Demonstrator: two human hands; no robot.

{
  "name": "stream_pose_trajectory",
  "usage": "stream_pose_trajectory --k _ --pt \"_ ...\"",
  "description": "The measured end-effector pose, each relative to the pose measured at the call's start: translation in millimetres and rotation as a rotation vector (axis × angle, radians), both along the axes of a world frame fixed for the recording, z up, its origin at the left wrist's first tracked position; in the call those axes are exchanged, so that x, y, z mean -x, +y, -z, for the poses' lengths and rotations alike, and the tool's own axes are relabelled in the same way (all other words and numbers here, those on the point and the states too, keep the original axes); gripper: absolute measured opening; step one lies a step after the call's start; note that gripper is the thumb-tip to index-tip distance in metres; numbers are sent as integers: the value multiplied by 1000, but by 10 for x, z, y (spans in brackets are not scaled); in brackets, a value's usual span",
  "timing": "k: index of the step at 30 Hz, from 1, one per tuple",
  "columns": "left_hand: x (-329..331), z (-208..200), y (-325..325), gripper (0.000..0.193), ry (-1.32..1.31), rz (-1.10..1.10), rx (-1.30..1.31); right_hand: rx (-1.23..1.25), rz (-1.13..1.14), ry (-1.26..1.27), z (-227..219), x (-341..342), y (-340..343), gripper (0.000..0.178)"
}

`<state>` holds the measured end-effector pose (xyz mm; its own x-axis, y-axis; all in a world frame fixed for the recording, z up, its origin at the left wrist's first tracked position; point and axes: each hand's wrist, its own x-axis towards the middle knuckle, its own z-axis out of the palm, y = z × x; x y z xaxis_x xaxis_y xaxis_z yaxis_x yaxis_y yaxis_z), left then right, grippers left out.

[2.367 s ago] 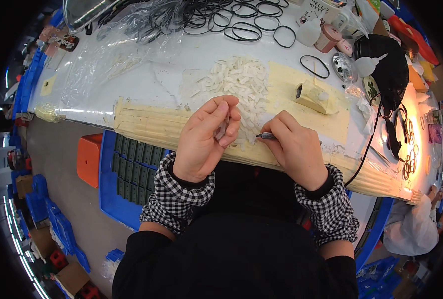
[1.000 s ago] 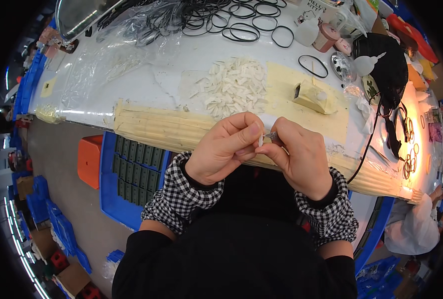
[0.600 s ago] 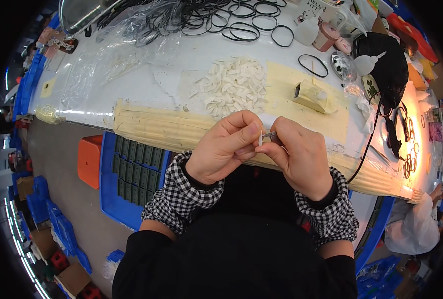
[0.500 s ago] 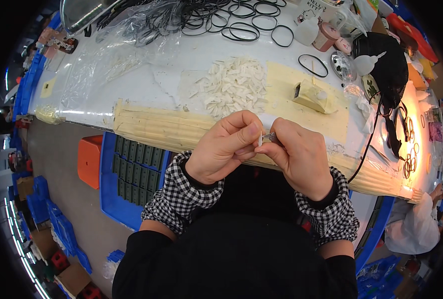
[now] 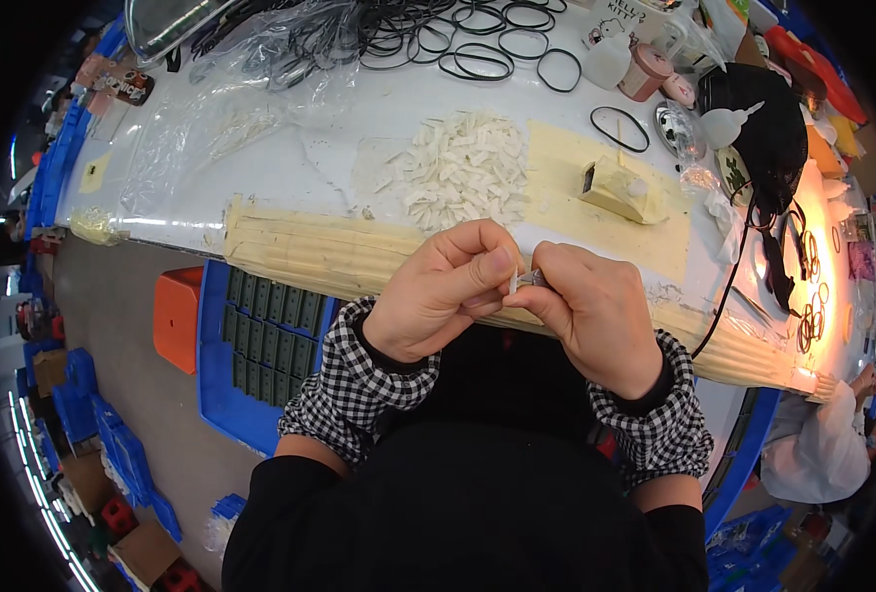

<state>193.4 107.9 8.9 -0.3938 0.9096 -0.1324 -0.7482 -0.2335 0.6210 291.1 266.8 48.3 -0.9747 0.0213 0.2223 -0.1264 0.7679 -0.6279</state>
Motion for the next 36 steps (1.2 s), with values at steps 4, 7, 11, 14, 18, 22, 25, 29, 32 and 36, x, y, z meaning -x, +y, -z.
stream_pose_trajectory --k 4,7,11,14,18,22,25,29,32,36 --pt "6 -4 -5 14 14 -3 -1 -9 4 33 20 0 -4 32" --pt "3 -12 1 14 9 7 -10 -17 17 56 19 3 -4 32" --pt "-2 -37 -11 16 21 22 20 -20 9 55 13 8 -4 33" --pt "-10 -27 -1 15 -7 14 -7 -20 1 39 1 9 -5 33" --pt "-21 33 11 13 -47 6 -38 0 -21 42 20 5 0 32" --pt "-27 21 9 13 -66 11 -33 22 -15 28 -27 9 2 32" --pt "-24 13 10 13 -68 11 -35 34 -22 44 -23 16 2 32" --pt "-30 37 20 13 -74 14 -54 24 -22 35 -18 13 4 32" --pt "-28 43 25 13 -74 18 -66 26 -28 31 -8 3 9 33" --pt "-29 47 26 13 -81 17 -63 16 -10 60 -14 13 0 33"
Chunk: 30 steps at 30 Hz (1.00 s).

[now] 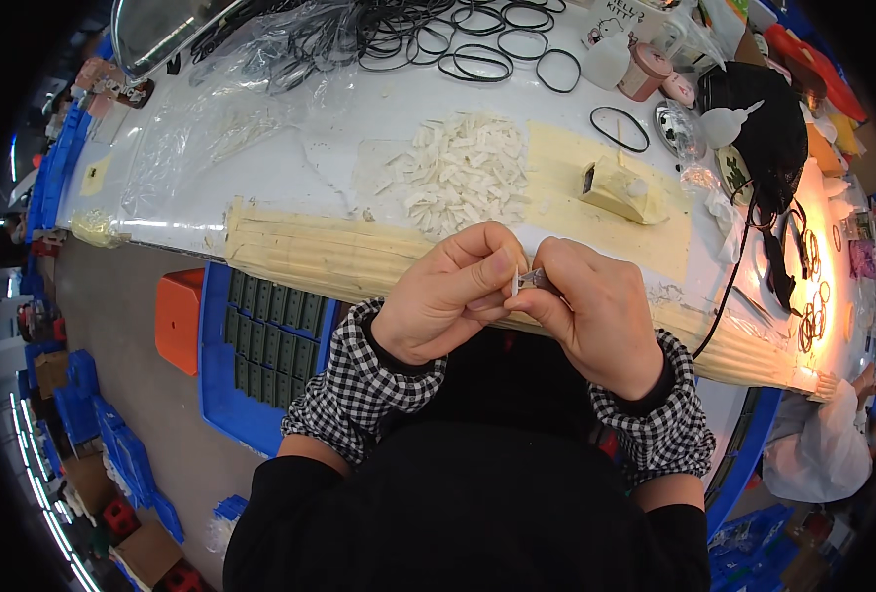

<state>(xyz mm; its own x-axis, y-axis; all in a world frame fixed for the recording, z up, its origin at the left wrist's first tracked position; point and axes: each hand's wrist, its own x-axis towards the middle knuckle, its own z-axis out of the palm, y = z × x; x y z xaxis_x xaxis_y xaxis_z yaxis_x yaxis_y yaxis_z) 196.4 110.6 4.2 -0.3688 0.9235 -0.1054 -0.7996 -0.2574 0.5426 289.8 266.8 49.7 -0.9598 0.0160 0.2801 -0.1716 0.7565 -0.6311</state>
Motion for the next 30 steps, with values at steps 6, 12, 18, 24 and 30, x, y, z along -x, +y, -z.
stream_pose_trajectory --k 6,12,18,24,30 --pt "3 -23 1 13 24 -6 9 -38 -4 -20 -7 -3 9 33" --pt "37 -57 -23 13 73 -13 51 -84 4 -17 -8 3 23 33" --pt "62 -90 -55 15 115 11 80 -94 9 -20 -10 8 11 34" --pt "52 -87 -38 16 111 -56 77 -15 -11 -36 14 10 88 28" --pt "160 -107 -130 17 2 -197 120 -21 304 18 241 11 203 16"
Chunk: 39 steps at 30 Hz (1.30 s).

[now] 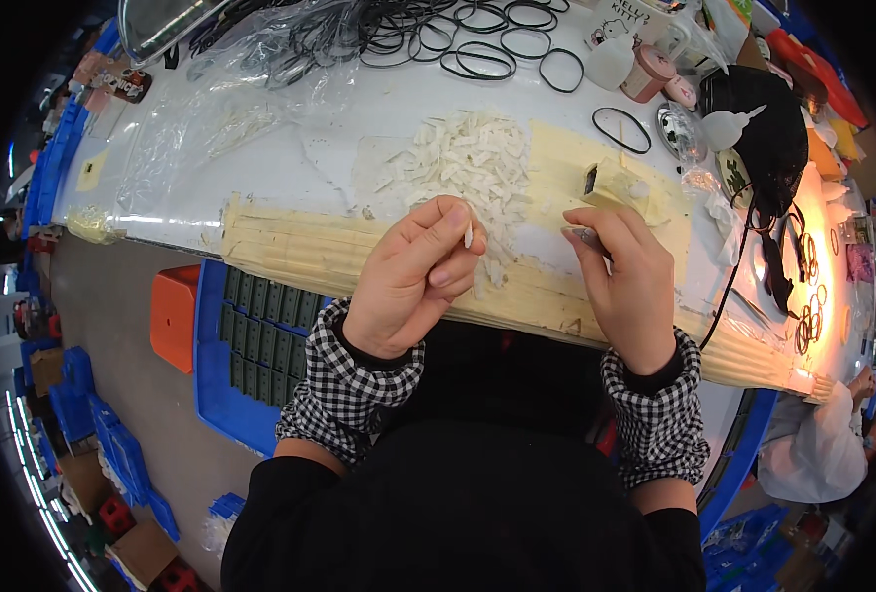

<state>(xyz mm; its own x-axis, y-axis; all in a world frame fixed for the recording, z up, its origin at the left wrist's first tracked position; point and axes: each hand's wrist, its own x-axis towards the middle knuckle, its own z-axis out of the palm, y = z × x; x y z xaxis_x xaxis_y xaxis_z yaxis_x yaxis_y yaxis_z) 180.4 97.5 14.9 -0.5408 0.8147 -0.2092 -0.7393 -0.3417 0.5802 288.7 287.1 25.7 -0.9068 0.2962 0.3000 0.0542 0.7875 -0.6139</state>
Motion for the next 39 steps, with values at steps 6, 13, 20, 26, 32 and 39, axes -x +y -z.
stream_pose_trajectory --k 6,13,20,26,32,39 --pt "-3 15 25 19 -93 -50 -41 -214 33 -39 129 122 -57 30" --pt "-25 -22 29 21 47 -120 61 -291 -11 24 178 116 -59 12" --pt "-145 -56 149 27 289 -100 294 216 -70 76 20 107 -63 14" --pt "-192 -51 236 22 125 -19 145 267 -149 210 -166 61 -218 17" --pt "-201 -128 269 15 12 -81 156 149 -143 311 -112 63 -275 26" --pt "-192 -47 243 15 -38 12 102 107 -139 341 -96 58 -258 29"
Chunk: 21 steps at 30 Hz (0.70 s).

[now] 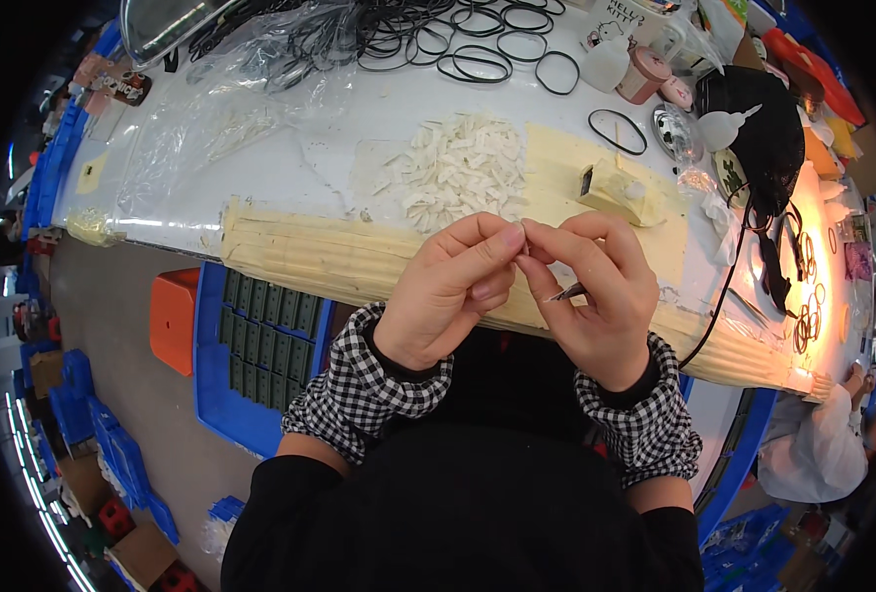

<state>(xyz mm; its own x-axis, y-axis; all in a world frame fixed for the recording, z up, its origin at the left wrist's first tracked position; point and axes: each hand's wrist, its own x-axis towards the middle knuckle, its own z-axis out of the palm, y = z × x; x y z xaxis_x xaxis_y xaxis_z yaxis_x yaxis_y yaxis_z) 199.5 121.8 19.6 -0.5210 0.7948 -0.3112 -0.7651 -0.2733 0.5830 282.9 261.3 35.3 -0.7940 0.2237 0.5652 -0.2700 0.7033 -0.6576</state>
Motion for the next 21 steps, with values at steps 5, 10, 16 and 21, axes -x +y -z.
stream_pose_trajectory --k 5,10,16,21 --pt "9 -16 -2 15 26 30 -27 -78 19 84 11 13 19 27" --pt "-22 -15 -11 15 1 -18 -34 -209 41 95 16 -24 5 27" --pt "-19 -6 -27 16 14 -9 -53 -110 7 54 -89 -2 11 29" --pt "-2 11 -55 21 76 74 -101 -224 -38 -184 -132 -44 60 37"
